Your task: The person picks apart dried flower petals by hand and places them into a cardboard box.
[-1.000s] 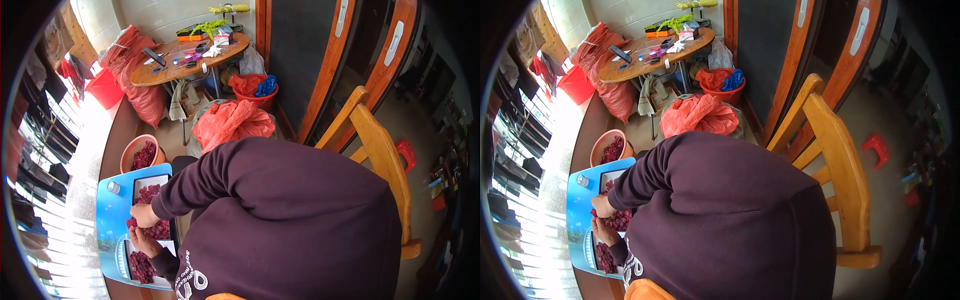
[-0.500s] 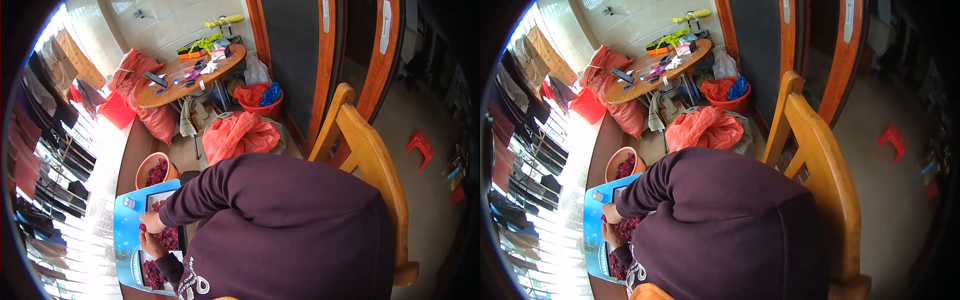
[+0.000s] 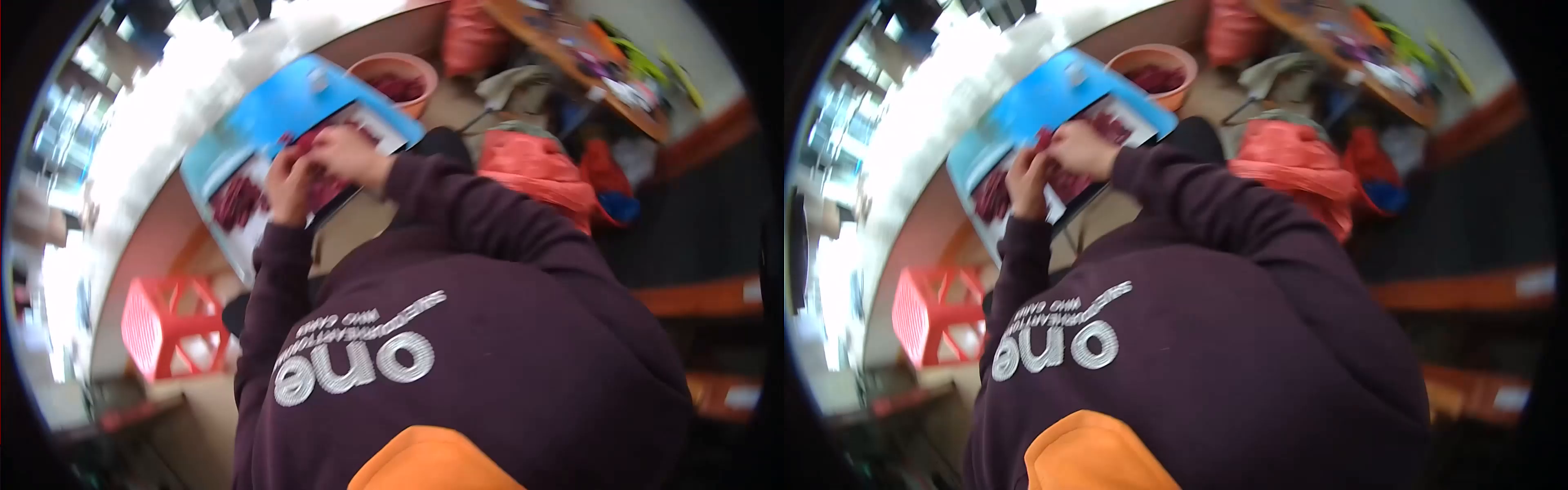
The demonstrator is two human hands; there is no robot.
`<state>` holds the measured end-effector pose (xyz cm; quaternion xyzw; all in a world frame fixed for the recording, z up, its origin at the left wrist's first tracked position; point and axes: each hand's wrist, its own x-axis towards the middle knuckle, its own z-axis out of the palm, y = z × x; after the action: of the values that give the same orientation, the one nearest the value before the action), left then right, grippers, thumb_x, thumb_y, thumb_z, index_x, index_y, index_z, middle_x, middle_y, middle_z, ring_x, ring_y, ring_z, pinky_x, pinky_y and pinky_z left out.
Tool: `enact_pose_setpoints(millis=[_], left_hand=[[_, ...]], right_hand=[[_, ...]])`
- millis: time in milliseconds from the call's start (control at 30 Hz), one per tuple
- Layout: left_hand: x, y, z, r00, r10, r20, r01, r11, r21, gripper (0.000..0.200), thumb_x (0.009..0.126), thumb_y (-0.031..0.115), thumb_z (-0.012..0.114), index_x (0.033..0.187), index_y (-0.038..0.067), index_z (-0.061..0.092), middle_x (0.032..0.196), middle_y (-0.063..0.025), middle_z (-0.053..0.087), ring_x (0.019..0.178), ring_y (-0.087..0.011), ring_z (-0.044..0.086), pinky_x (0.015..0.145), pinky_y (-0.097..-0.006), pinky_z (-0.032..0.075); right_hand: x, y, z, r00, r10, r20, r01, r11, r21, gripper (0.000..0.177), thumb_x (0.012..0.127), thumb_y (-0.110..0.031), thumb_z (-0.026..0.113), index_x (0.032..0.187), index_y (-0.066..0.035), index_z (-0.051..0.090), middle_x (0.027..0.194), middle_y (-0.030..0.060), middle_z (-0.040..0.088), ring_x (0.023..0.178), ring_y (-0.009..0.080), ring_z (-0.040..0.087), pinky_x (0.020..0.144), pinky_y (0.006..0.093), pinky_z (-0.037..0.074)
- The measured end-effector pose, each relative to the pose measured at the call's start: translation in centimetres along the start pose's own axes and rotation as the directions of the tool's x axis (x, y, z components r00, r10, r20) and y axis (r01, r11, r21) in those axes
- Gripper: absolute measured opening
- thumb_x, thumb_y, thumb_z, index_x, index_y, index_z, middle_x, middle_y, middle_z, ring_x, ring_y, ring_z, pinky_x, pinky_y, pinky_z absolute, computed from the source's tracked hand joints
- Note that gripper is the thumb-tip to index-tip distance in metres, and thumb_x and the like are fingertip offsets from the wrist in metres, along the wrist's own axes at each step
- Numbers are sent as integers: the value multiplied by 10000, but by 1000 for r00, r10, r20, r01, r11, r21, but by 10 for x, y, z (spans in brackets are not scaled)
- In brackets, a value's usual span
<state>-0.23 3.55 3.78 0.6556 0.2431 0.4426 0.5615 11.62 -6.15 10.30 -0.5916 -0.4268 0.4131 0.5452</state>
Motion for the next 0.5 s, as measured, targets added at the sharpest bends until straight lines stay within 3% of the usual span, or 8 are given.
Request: enact_pose_setpoints(millis=[67, 133, 167, 233, 400, 500], left_hand=[[-15, 13, 0, 998, -17, -62, 15, 999, -31, 130, 854, 103, 590, 948, 24, 633, 795, -24, 623, 682, -80, 526, 599, -176, 409], [-27, 13, 0, 991, -3, -131, -6, 998, -69, 122, 845, 53, 565, 948, 7, 613, 817, -34, 607, 679, -91, 516, 630, -189, 432], [-32, 18, -1, 985, -26, -173, 18, 999, -47, 122, 845, 53, 565, 948, 7, 613, 817, -34, 607, 679, -91, 516, 630, -189, 432], [-37, 28, -2, 990, -44, -135, 19, 983, -183, 127, 848, 18, 550, 962, 0, 605, 836, -30, 607, 683, -75, 512, 626, -175, 426], [-36, 27, -8, 978, -139, -153, 117, 982, -146, 124, 843, 5, 553, 954, -5, 609, 825, -24, 607, 678, -74, 514, 617, -177, 424], [-35, 10, -14, 962, -209, -174, 191, 975, -114, 116, 837, 8, 558, 938, -5, 612, 808, -21, 605, 671, -75, 511, 614, -178, 420]], right_hand=[[16, 23, 1, 991, 25, 128, -57, 967, 250, 114, 870, -97, 514, 945, -42, 580, 792, 60, 593, 573, 111, 522, 500, 207, 429], [17, 32, 9, 989, 6, 148, -80, 862, 500, 136, 875, -65, 500, 957, -9, 592, 801, 65, 595, 564, 103, 499, 510, 202, 405], [14, 30, 7, 980, 34, 196, -133, 844, 520, 130, 890, -51, 489, 988, -28, 570, 816, 48, 581, 578, 88, 490, 517, 189, 399], [19, 32, 8, 976, -7, 219, -103, 867, 487, 119, 895, -44, 486, 985, -25, 562, 807, 43, 572, 571, 88, 493, 519, 182, 400], [25, 38, 15, 971, 14, 239, -132, 863, 487, 113, 899, -40, 484, 981, -13, 557, 796, 43, 567, 564, 89, 499, 520, 188, 418], [35, 56, 15, 952, 86, 294, -225, 847, 481, 118, 912, -48, 486, 1001, -23, 559, 818, 39, 569, 582, 84, 487, 543, 196, 439]])
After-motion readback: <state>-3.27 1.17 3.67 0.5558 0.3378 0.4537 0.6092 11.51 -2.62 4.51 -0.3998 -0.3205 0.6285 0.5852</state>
